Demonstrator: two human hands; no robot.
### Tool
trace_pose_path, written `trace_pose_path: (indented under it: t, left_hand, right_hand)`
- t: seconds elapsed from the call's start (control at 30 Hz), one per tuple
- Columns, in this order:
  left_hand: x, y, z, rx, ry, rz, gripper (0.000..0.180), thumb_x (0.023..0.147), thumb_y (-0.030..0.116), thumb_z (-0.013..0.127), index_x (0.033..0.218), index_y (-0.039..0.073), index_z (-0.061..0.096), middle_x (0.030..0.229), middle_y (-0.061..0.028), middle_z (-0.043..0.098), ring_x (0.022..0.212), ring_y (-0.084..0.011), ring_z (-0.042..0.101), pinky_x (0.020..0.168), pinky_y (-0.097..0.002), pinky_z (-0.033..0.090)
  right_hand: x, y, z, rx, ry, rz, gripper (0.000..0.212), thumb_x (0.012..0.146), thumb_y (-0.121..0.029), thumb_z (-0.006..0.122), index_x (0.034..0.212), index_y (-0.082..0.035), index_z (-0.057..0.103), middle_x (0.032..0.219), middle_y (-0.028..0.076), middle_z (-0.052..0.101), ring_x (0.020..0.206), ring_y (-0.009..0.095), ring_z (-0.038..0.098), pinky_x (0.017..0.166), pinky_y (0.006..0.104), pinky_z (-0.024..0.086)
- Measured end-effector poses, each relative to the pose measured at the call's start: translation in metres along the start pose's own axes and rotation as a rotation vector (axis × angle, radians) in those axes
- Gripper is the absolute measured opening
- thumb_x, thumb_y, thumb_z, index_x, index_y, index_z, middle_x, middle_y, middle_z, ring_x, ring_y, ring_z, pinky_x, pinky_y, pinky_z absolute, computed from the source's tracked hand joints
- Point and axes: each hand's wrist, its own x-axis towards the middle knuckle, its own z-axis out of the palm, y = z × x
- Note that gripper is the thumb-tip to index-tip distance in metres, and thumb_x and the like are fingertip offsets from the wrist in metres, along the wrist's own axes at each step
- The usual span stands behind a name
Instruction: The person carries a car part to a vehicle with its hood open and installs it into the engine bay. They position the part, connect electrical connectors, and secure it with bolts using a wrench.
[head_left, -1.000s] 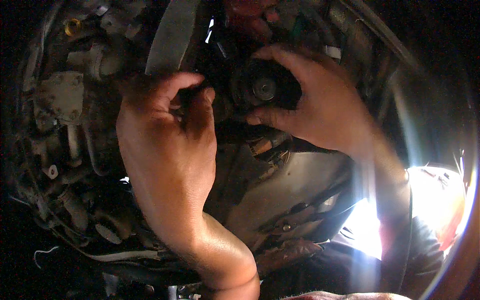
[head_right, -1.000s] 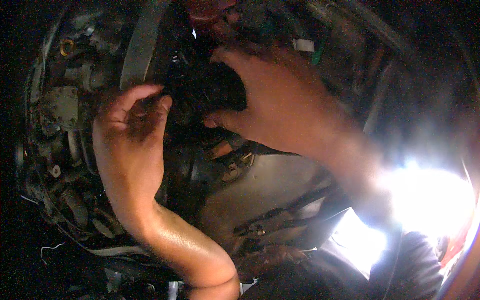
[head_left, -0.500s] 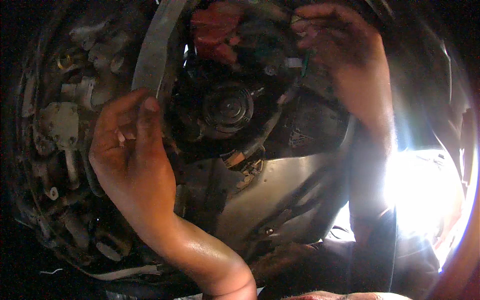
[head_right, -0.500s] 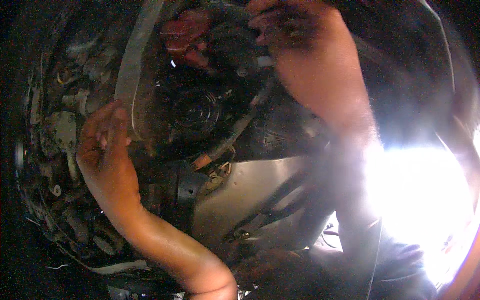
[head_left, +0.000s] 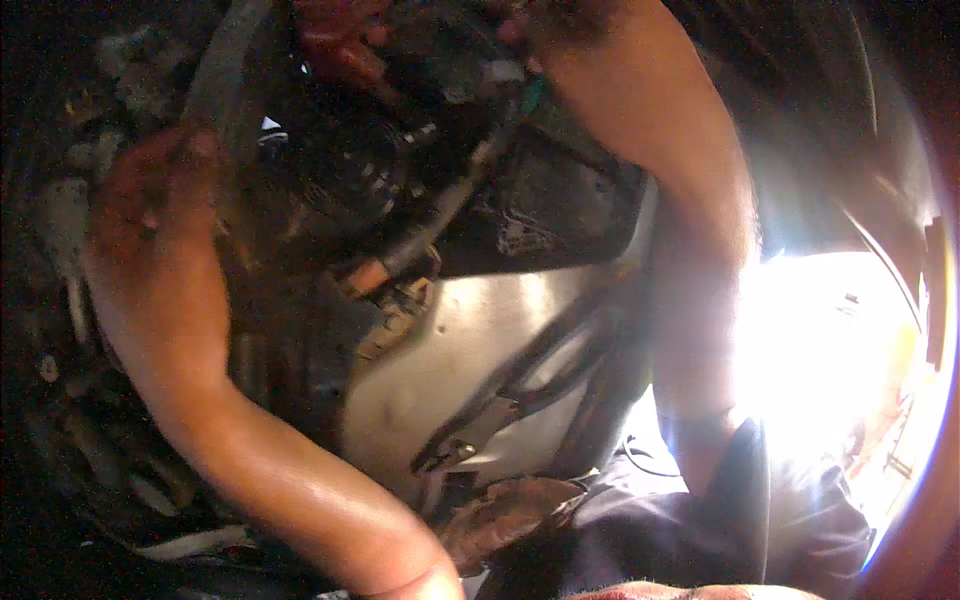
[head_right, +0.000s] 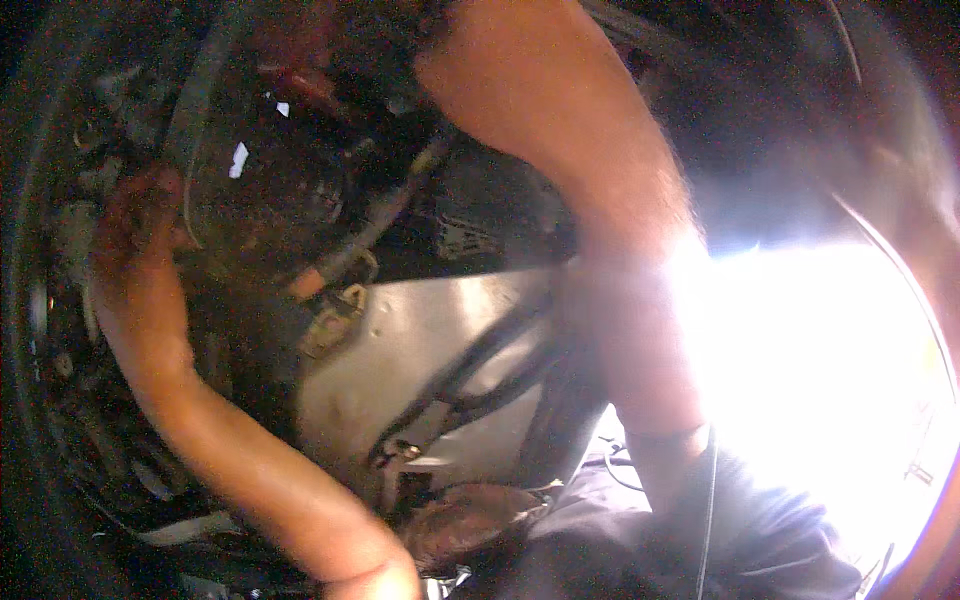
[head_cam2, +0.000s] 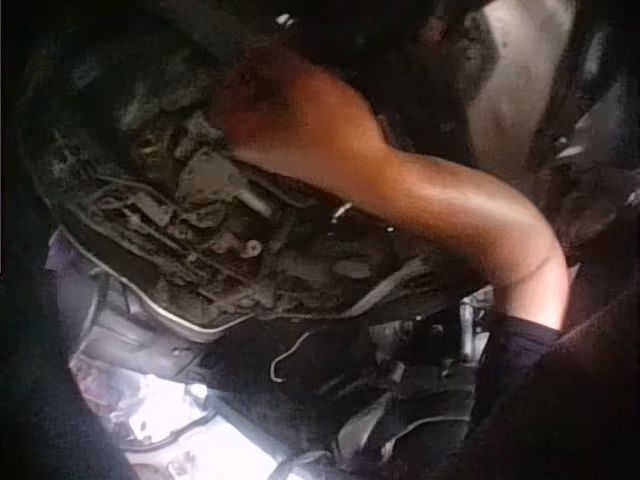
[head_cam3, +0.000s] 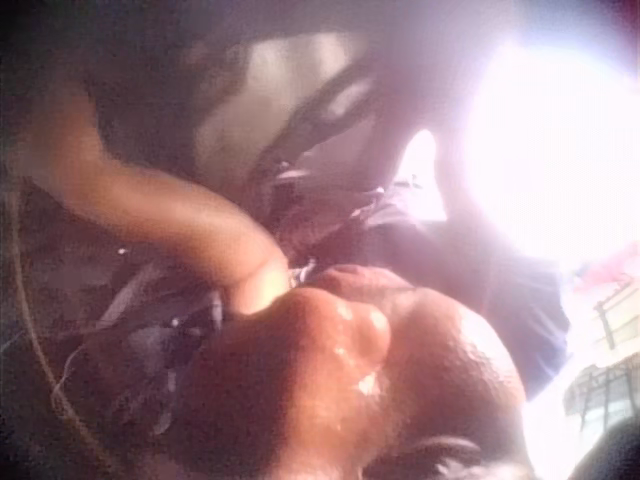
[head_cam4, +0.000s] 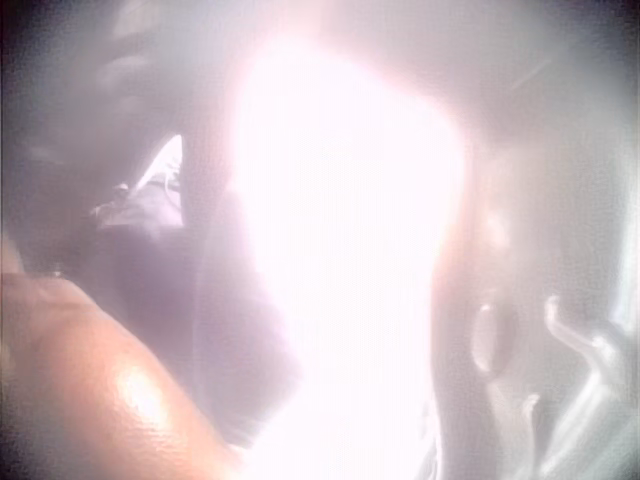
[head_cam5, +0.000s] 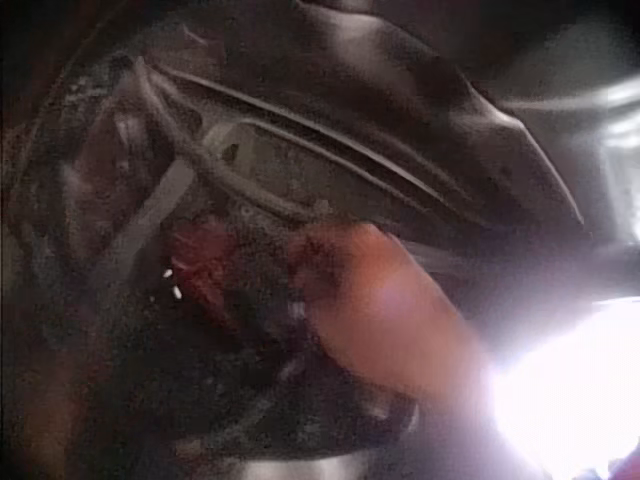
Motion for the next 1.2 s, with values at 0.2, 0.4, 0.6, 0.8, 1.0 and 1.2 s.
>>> trace_pose_path:
  t: [0.2,0.4,0.6,0.8,1.0,1.2]
  left_hand:
    - [0.001,-0.052,-0.002,0.451,-0.062,0.4,0.026,0.103,0.024,0.055,0.117,0.012,0.073,0.1,-0.0133,0.071,0.087,-0.0284,0.068,0.08,-0.0414,0.052]
    - [0.028,-0.054,0.006,0.868,0.061,0.788,0.029,0.103,0.012,0.051,0.123,0.012,0.071,0.118,-0.0123,0.073,0.108,-0.0296,0.07,0.096,-0.0428,0.054]
    - [0.022,-0.044,0.013,0.442,-0.088,0.464,0.028,0.101,0.01,0.053,0.118,0.01,0.074,0.122,-0.0119,0.072,0.112,-0.0304,0.069,0.098,-0.0409,0.054]
    - [0.02,-0.026,0.008,0.261,-0.18,0.451,0.032,0.099,0.025,0.06,0.123,0.009,0.073,0.118,-0.009,0.073,0.095,-0.0202,0.068,0.086,-0.0347,0.053]
    - [0.006,-0.001,0.009,0.129,-0.147,0.068,0.034,0.1,0.035,0.063,0.121,0.011,0.074,0.106,-0.0109,0.074,0.088,-0.022,0.069,0.082,-0.0372,0.052]
    - [-0.009,0.021,-0.003,0.183,-0.104,-0.043,0.04,0.097,0.034,0.065,0.128,0.01,0.073,0.121,-0.0101,0.073,0.1,-0.0201,0.067,0.087,-0.0341,0.051]
  right_hand:
    - [-0.027,0.016,0.005,-0.008,-0.107,-0.082,0.03,0.097,-0.013,0.056,0.119,0.003,0.069,0.113,0.025,0.072,0.109,0.037,0.069,0.097,0.045,0.052]
    - [-0.012,0.023,0.018,0.074,-0.205,-0.146,0.035,0.098,-0.017,0.052,0.122,0.003,0.069,0.119,0.026,0.069,0.114,0.038,0.067,0.1,0.0457,0.05]
    - [-0.006,0.03,0.042,0.128,-0.313,-0.218,0.039,0.099,-0.02,0.048,0.124,0.002,0.068,0.125,0.027,0.067,0.118,0.039,0.065,0.103,0.0465,0.048]
    - [0.008,0.029,0.07,0.147,-0.408,-0.24,0.043,0.101,-0.024,0.045,0.127,0.002,0.068,0.132,0.028,0.065,0.123,0.039,0.063,0.106,0.0473,0.047]
    - [0.011,0.03,0.08,0.186,-0.438,-0.305,0.046,0.102,-0.026,0.042,0.129,0.001,0.068,0.134,0.027,0.064,0.124,0.039,0.062,0.107,0.0474,0.046]
    - [0.006,0.023,0.074,0.174,-0.376,-0.308,0.044,0.103,-0.026,0.043,0.13,-0.001,0.067,0.132,0.025,0.066,0.12,0.037,0.064,0.104,0.0454,0.048]
